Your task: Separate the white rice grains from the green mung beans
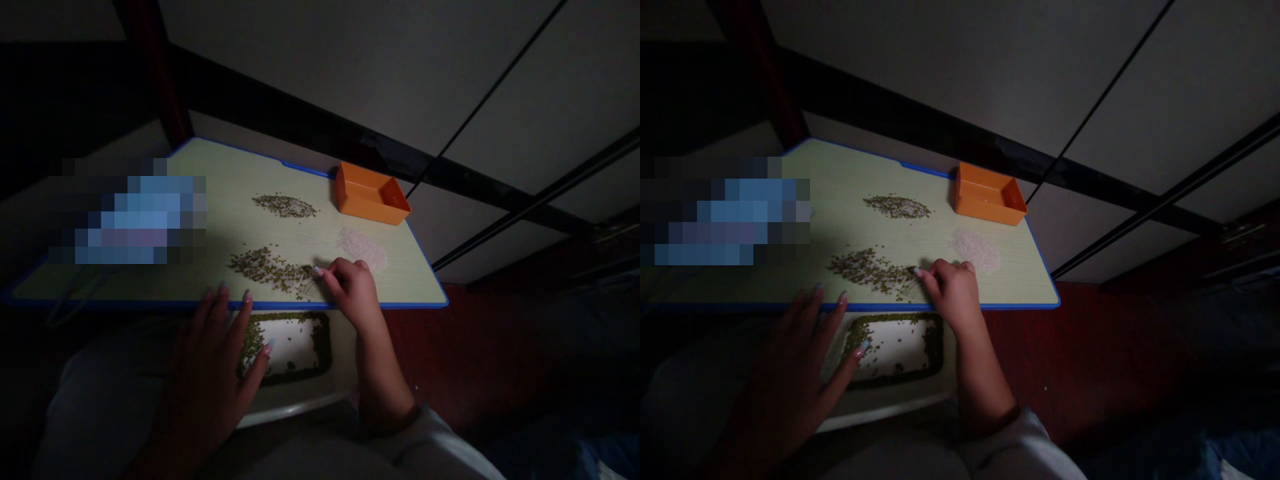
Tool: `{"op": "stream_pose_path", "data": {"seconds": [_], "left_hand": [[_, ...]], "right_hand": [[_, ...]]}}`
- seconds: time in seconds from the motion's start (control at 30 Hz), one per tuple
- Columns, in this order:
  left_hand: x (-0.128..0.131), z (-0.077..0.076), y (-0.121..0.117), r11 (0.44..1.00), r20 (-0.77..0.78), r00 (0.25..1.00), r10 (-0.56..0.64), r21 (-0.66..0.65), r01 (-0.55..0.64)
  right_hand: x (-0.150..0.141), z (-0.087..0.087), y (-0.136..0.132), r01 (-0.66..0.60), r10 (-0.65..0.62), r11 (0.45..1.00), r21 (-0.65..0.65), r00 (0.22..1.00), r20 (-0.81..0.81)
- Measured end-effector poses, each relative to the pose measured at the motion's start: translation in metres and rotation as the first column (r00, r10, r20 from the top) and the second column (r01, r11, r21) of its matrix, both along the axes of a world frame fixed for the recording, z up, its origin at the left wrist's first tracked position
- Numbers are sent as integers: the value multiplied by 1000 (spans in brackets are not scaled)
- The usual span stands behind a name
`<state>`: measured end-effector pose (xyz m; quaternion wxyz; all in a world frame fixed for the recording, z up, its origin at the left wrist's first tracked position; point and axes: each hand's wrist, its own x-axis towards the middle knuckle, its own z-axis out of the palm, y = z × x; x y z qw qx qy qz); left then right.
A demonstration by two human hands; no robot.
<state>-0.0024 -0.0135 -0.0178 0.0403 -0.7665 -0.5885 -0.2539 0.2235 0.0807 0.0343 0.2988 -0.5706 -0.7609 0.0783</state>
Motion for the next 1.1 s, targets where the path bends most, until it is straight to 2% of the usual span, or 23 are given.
{"op": "stream_pose_path", "data": {"seconds": [0.53,1.1], "left_hand": [[-1,1,-1,999,-9,1000,-15,30,15],[-1,-1,0,1000,23,1000,-9,2,9]], "right_hand": [[-8,6,3,49,-48,999,-1,993,111],[-7,5,9,-110,105,994,19,982,156]]}}
